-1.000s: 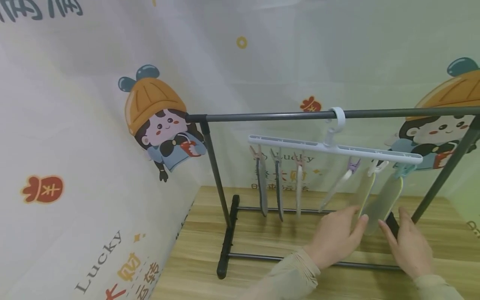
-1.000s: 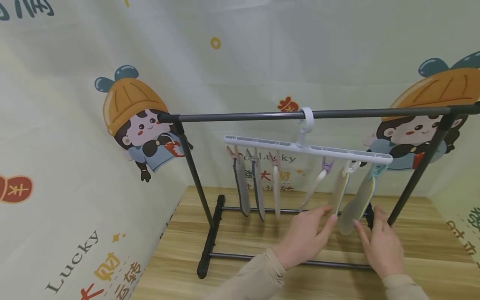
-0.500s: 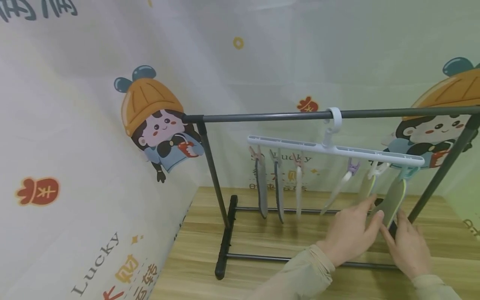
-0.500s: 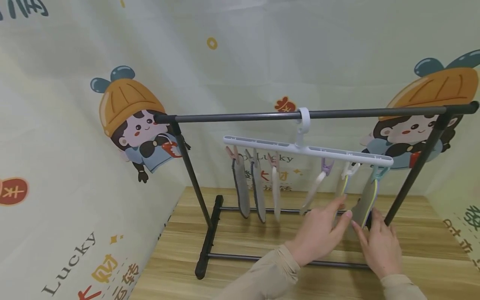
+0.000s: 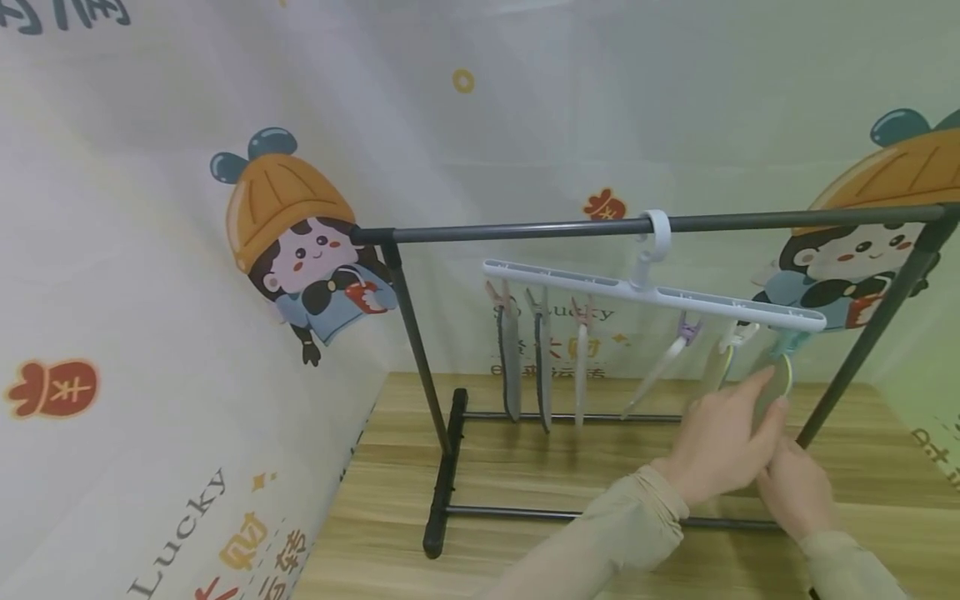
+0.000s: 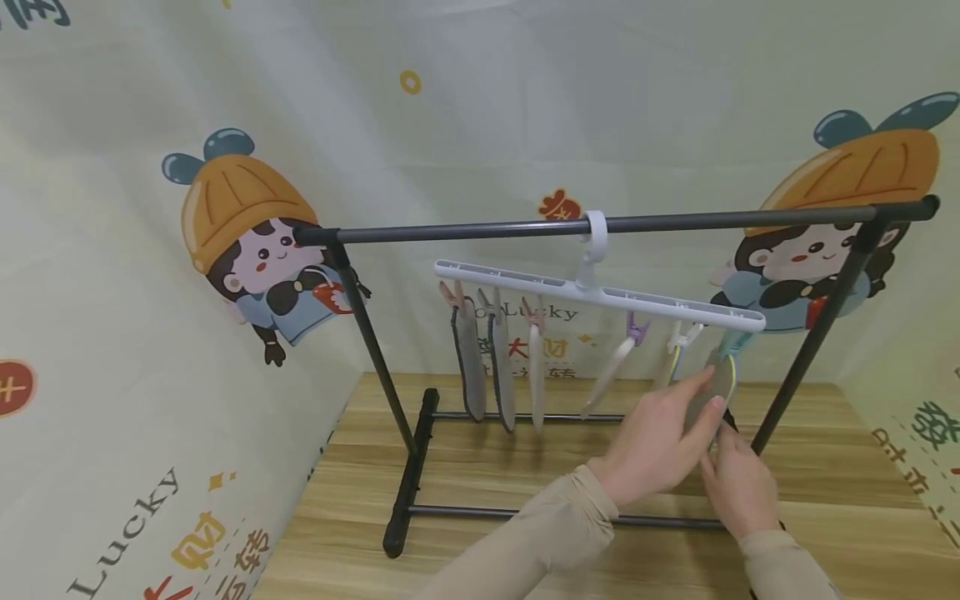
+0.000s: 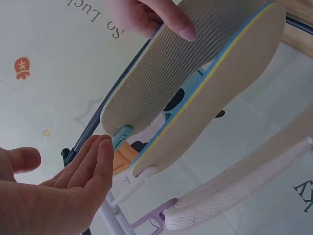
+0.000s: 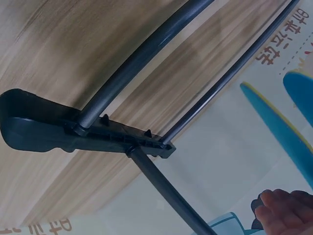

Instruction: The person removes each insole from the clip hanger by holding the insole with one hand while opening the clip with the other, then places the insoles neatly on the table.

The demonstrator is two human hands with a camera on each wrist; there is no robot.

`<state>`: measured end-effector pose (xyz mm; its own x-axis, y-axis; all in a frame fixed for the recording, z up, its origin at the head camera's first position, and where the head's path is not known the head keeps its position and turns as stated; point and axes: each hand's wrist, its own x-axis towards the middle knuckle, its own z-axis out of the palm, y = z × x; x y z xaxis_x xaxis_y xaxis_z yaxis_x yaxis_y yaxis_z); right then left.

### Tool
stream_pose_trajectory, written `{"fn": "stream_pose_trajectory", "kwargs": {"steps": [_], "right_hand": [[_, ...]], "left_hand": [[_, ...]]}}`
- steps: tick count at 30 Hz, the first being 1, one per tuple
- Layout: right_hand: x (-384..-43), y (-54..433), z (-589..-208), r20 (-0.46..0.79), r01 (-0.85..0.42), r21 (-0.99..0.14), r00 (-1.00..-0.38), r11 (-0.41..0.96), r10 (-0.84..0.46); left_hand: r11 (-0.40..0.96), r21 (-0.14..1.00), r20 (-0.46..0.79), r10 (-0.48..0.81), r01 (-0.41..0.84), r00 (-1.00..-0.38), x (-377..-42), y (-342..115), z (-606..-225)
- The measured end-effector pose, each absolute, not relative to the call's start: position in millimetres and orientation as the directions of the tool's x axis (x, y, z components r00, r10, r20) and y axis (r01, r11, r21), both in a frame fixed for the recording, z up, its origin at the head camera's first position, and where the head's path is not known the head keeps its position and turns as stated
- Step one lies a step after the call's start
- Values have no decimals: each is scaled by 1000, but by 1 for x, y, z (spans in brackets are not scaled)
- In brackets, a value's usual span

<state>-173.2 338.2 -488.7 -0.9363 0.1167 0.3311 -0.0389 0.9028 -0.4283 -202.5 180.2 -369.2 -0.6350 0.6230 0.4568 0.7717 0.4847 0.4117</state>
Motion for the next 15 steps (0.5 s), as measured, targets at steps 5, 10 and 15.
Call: {"fn": "stream_pose_trajectory", "kwargs": {"steps": [5, 10, 15], "right_hand": [[-175, 338, -489, 342, -46, -438, -932, 898, 119], [-172, 338, -490, 323, -35, -461, -937, 887, 131], [-165, 335, -492, 282, -5, -480, -948, 877, 149]], "left_hand": [[487, 435, 448, 613, 757, -651, -205, 185, -364], [500, 447, 442, 597, 741, -669, -206, 189, -363], [531, 438, 442, 575, 725, -689, -207, 194, -364]]}}
